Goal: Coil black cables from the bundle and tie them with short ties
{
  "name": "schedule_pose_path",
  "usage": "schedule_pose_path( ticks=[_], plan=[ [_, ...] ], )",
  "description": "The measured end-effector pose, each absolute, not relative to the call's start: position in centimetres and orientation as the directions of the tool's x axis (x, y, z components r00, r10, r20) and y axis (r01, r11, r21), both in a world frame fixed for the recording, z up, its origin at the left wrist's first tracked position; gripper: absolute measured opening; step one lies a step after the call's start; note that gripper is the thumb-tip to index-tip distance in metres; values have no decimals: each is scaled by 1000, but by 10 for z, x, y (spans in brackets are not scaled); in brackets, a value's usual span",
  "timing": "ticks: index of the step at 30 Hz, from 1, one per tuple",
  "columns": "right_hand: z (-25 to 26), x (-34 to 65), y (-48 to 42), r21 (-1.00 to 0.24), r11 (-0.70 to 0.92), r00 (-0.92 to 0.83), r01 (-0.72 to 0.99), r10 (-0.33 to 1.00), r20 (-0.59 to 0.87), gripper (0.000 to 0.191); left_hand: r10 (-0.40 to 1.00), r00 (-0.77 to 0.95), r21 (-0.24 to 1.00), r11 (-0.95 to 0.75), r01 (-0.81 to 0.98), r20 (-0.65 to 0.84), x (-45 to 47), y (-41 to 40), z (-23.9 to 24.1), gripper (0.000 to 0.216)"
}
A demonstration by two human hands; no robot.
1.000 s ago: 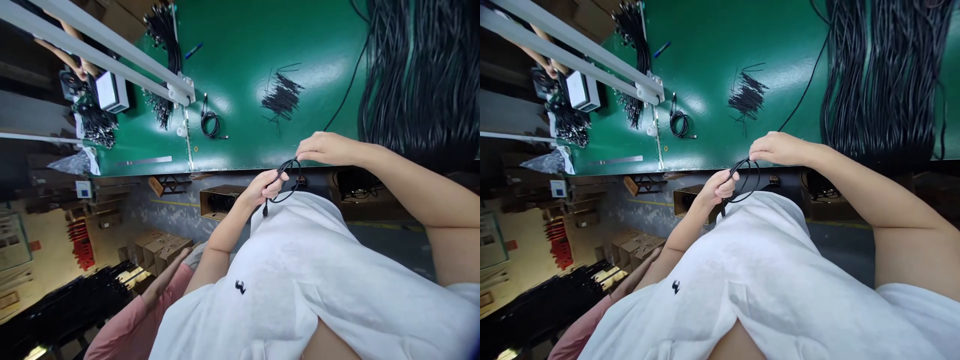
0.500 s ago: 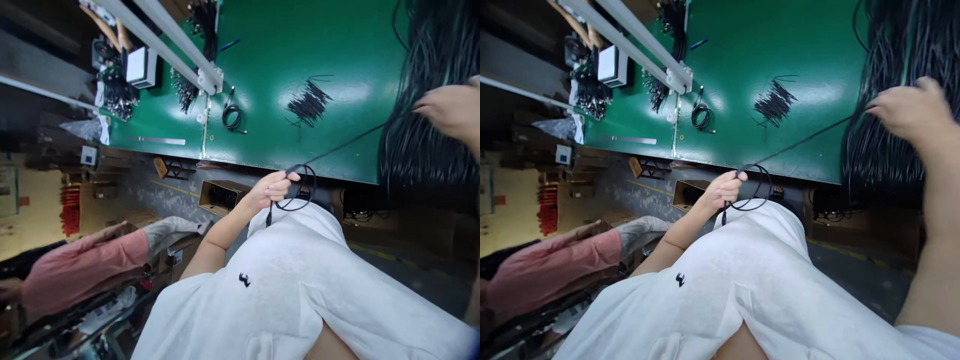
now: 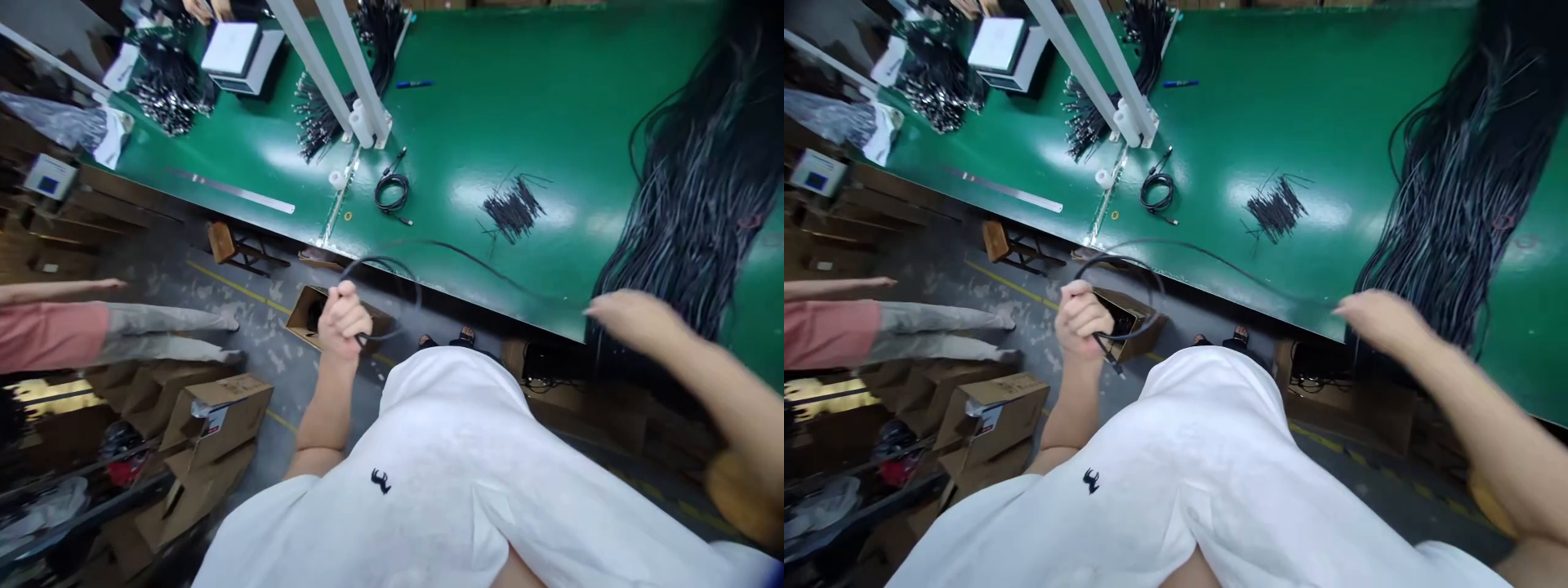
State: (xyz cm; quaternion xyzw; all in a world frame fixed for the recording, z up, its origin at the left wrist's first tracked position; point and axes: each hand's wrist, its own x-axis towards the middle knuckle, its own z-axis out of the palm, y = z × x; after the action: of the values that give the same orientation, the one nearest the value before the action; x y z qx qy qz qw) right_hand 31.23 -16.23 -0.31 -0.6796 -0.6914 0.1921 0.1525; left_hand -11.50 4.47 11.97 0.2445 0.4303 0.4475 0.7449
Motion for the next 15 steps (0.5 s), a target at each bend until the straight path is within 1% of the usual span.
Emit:
schedule_pose_path(
  ticks=[2,3,4,6,7,9,11,13,15],
  plan=[
    [6,244,-168,-490,172,-254,855,962,-105,39,852,257,722,523,-454,-456,-123,51,114,35],
    [13,214,-167,-509,241,-337,826,936,-103,38,817,299,703,577,-415,-494,-124,53,110,31],
    [21,189,-164,-515,272,-360,813,930,-75,37,770,348,688,635,-351,-534,-124,54,104,26],
    [39,158,-150,-540,321,-382,778,924,-2,38,668,446,680,715,-163,-596,-117,50,89,18],
    [49,152,-140,-566,340,-394,751,919,28,39,636,485,698,713,-70,-600,-111,45,80,18],
    [66,149,-115,-651,370,-429,663,900,74,40,568,585,731,679,64,-579,-97,34,64,27],
    [78,154,-90,-736,350,-408,580,906,110,40,489,690,752,648,122,-534,-83,21,53,35],
    [83,161,-70,-802,281,-326,528,939,114,40,417,768,761,634,137,-486,-73,11,49,40],
    [79,168,-56,-859,197,-230,472,968,95,41,365,808,745,653,132,-463,-69,4,51,40]
  ],
)
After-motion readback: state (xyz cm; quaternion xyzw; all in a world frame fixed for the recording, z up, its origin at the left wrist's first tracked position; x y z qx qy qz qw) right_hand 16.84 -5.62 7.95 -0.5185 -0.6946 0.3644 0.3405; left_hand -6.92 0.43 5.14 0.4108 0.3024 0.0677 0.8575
